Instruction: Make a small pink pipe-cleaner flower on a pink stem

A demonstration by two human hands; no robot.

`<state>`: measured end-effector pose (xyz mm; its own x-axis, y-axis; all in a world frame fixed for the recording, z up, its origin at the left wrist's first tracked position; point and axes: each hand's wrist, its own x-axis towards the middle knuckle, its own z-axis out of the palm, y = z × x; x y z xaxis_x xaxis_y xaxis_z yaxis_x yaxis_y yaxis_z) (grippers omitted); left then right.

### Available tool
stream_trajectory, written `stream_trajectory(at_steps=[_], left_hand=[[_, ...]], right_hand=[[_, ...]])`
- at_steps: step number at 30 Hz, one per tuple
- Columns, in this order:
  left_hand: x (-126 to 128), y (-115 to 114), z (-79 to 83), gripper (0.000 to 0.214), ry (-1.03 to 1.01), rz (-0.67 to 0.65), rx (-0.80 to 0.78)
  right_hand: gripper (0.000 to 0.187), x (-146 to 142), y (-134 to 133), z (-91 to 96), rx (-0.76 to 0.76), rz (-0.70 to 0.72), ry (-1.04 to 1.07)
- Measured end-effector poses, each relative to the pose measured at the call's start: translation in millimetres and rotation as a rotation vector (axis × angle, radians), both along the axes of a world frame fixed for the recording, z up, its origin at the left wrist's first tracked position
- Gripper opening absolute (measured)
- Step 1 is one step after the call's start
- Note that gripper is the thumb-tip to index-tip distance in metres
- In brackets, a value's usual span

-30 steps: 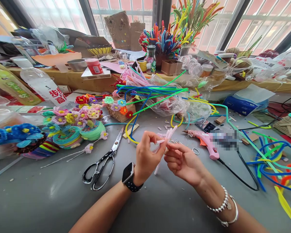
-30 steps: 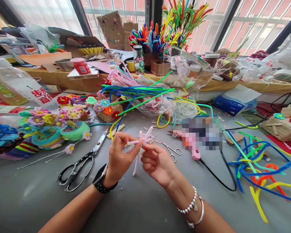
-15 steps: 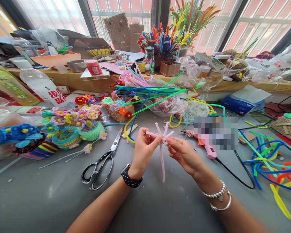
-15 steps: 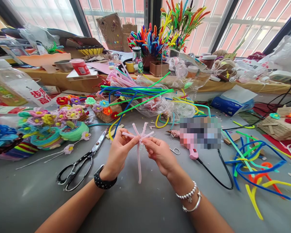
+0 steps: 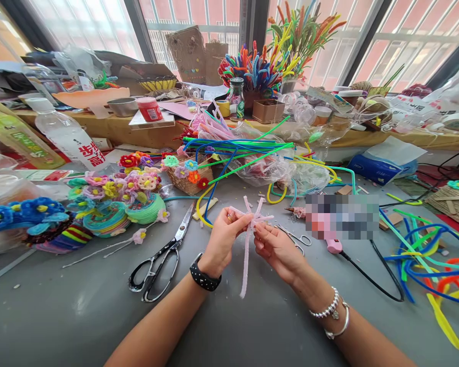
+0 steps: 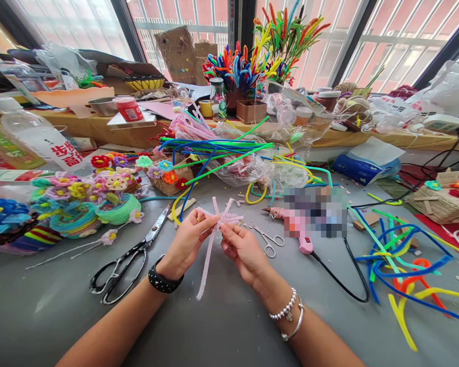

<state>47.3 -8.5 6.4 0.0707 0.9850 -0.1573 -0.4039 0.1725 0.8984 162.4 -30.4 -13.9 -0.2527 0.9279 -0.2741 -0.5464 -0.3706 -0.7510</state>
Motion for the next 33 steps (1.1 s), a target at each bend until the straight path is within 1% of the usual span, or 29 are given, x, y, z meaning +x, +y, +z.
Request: stream_trajectory(at_steps=[3,5,10,12,15,17,20,24,29,31,33], left_hand=[[-0.2,0.3,0.0,0.032,0.013,-0.001,0.011],[-1.1,0.5,0.6,0.030,0.039,-0.029,0.027],[-2.8,-0.2,3.4,0.028,0.082,-0.117,-0.004],[-2.4,-0.9,4.0,0.028,0.044,-0.166,-0.040],[-1.8,-1.6,3.5,0.028,-0.036,-0.239,-0.084],[-2.1,-1.4,2.9,0.028,-0.051,-0.251,-0.093],[-3.4,-0.7,2.9,0.030,-0.036,-0.224,-0.092],[-4.4,0.1,4.9,0.035,0.007,-0.198,-0.098],[-3.2,0.8,6.2,0.035,-0.001,-0.235,-0.073],[-2.9,0.7,5.8,0.034,0.007,-0.229,-0.067],[-3.2,0.4,4.9,0.034,0.034,-0.215,-0.051]], right_hand=[[0.020,1.2,1.4,1.4,0.001,-0.006,0.022],[0.019,3.3,2.8,2.3,0.006,-0.027,0.019],[0.019,7.5,6.5,0.6,0.032,-0.171,0.002],[0.018,8.0,7.4,-0.7,0.064,-0.212,-0.008],[0.015,8.5,7.5,-0.9,0.115,-0.231,-0.016],[0.013,9.3,7.4,0.5,0.152,-0.239,-0.021],[0.013,11.7,7.4,4.5,0.239,-0.274,-0.061],[0.010,15.5,6.5,10.3,0.403,-0.285,-0.248],[0.007,21.6,3.3,16.0,0.585,-0.337,-0.570],[0.004,25.5,2.3,18.6,0.710,-0.332,-0.738],[0.005,29.6,1.7,21.2,0.878,-0.319,-0.928]])
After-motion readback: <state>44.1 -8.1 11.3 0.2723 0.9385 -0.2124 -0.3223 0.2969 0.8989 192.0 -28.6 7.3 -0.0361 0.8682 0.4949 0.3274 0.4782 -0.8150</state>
